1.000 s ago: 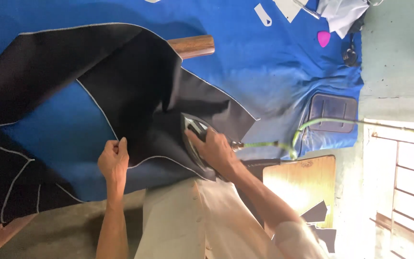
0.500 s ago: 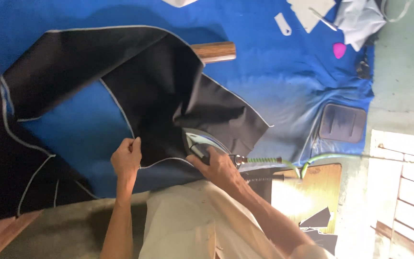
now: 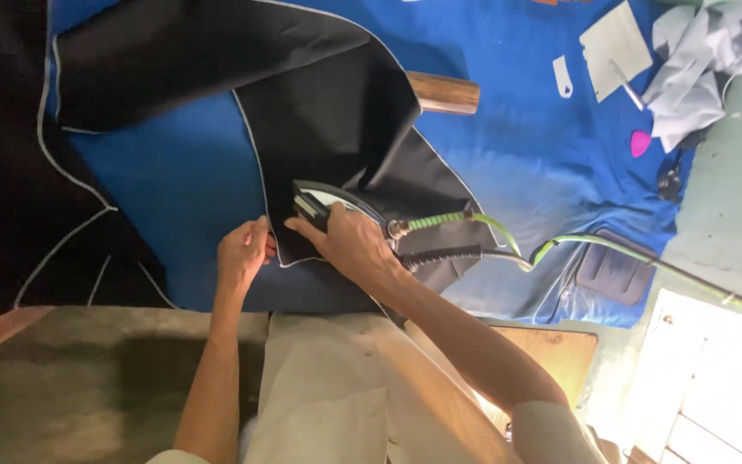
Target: The person irons a black fabric piece on a blue-covered worktable, using a steam iron and a wooden pressing block. They repeatedly place a white cloth over the fabric while pressing seams and edges, then remove the cloth and continue ironing different sections of the garment.
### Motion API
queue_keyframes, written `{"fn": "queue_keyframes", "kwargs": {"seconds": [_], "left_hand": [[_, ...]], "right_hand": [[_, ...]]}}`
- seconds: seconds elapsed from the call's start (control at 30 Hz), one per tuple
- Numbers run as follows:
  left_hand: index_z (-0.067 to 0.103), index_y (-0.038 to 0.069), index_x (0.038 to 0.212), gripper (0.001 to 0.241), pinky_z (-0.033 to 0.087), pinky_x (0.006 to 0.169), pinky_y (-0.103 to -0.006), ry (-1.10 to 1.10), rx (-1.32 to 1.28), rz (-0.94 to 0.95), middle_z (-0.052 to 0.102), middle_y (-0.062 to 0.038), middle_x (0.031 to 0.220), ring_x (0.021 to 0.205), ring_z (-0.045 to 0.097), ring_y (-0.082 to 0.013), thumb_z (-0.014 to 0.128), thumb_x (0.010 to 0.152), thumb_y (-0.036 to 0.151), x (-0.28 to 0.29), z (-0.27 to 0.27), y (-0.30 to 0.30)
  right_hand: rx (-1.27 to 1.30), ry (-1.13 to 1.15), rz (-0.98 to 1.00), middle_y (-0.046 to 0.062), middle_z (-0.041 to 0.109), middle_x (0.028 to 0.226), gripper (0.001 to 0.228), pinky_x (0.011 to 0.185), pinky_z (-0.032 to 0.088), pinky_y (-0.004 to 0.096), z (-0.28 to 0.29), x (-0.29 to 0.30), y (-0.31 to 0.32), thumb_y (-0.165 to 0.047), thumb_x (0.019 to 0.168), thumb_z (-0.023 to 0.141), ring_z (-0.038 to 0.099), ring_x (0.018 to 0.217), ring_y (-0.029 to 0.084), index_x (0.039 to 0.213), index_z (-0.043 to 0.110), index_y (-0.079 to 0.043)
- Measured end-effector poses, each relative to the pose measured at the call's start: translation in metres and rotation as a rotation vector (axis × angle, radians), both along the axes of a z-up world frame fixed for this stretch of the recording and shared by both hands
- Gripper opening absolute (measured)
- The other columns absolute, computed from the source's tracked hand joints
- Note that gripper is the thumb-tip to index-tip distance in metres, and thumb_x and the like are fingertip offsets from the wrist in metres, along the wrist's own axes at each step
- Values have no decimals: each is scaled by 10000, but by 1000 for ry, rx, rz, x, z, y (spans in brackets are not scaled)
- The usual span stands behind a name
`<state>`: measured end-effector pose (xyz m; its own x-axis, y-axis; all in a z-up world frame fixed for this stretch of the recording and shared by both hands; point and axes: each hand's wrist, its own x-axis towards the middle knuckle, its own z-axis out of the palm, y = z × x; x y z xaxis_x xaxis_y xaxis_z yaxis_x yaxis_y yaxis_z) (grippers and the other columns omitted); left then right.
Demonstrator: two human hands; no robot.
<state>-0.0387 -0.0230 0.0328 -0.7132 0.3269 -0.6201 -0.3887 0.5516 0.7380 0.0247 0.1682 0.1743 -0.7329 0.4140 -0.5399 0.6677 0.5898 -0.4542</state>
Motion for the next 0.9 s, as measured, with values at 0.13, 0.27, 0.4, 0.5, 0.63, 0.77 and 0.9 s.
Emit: {"fn": "queue_keyframes", "kwargs": {"seconds": [0.13, 0.27, 0.4, 0.5, 0.63, 0.77, 0.9], "left_hand": [[781, 52, 985, 505, 622, 539, -313, 48, -143, -57, 725, -142, 697, 613, 719, -235, 578, 1022, 513, 3, -22, -2], [792, 44, 940, 404, 601, 514, -304, 131, -212, -65, 709, -129, 623, 560, 709, -247, 644, 987, 417, 5, -16, 3], [782, 104, 884, 367, 614, 539, -287, 144, -137, 17, 706, -105, 626, 595, 715, -215, 684, 972, 447, 12, -26, 1], [783, 130, 867, 378, 617, 640, -433, 215, -202, -39, 708, -150, 686, 667, 711, -324, 672, 983, 472, 13, -18, 3], [747, 149, 788, 390, 595, 684, -388, 277, -153, -43, 669, -86, 569, 625, 702, -283, 664, 988, 473, 14, -19, 1], [715, 121, 743, 422, 565, 675, -399, 318, -181, -66, 638, -112, 517, 607, 690, -331, 642, 993, 452, 16, -8, 6], [704, 159, 712, 476, 577, 697, -312, 287, -177, -40, 639, -18, 485, 548, 688, -204, 621, 997, 532, 15, -17, 2]], "right_hand": [[-16, -9, 43, 192, 661, 694, 735, 625, 594, 462, -3, -13, -6, -742, 867, 554, 742, 750, 383, 846, 614, -10], [-29, -6, 33, 183, 656, 698, 728, 612, 591, 471, -13, -17, -10, -740, 846, 570, 747, 761, 388, 838, 620, -14], [-43, 17, 53, 208, 653, 710, 718, 626, 598, 468, -2, -19, -11, -703, 868, 567, 748, 772, 403, 855, 632, 12], [-87, -23, 57, 209, 674, 776, 729, 678, 606, 498, 3, -17, -8, -717, 861, 554, 749, 836, 411, 897, 642, 6], [-114, -19, 55, 211, 671, 783, 733, 680, 603, 509, 2, -15, -8, -719, 858, 554, 747, 848, 415, 903, 635, 8], [-120, -6, 63, 212, 673, 776, 736, 673, 605, 505, 1, -14, -7, -720, 863, 557, 749, 839, 417, 894, 638, 10], [-143, -56, 32, 204, 684, 822, 735, 702, 608, 504, 0, -16, -8, -727, 850, 573, 747, 885, 403, 928, 652, -1]]}}
